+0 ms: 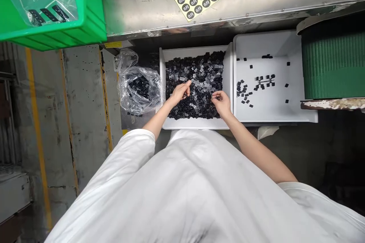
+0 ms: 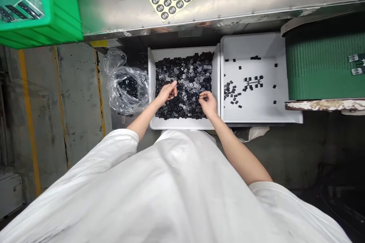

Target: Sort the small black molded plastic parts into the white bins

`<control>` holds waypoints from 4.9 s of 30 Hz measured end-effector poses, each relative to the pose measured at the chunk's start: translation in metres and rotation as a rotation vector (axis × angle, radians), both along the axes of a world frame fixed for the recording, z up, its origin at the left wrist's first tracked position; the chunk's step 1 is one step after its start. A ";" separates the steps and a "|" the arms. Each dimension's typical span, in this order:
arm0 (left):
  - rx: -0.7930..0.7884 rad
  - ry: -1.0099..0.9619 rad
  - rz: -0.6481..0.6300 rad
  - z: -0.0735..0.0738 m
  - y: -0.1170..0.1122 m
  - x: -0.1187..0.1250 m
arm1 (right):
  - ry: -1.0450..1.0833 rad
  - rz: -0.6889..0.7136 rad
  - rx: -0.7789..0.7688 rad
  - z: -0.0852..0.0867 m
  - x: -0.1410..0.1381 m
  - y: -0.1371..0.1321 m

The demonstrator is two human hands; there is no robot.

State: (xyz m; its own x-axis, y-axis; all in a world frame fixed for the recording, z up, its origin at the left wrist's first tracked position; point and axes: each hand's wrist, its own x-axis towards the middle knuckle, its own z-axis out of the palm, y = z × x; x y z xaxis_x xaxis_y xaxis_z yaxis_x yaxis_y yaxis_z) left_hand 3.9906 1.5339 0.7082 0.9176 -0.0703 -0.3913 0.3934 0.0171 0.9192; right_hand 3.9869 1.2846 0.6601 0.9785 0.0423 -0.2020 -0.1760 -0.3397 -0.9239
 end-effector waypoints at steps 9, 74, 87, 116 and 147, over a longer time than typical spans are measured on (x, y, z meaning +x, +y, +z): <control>-0.415 0.305 0.046 -0.007 -0.034 -0.021 | 0.493 -0.055 0.834 0.020 0.008 0.000; 0.897 -0.143 -0.362 -0.026 -0.041 -0.037 | -0.055 0.152 -0.308 0.016 0.002 -0.037; 1.017 -0.182 -0.412 -0.040 -0.052 -0.013 | -0.082 0.839 -0.899 0.010 -0.022 0.011; -0.063 0.052 -0.290 0.052 -0.188 -0.047 | 0.323 -0.308 1.126 0.041 -0.079 -0.158; -0.092 0.086 0.228 0.053 -0.114 -0.079 | 0.632 0.466 1.153 0.062 -0.002 -0.032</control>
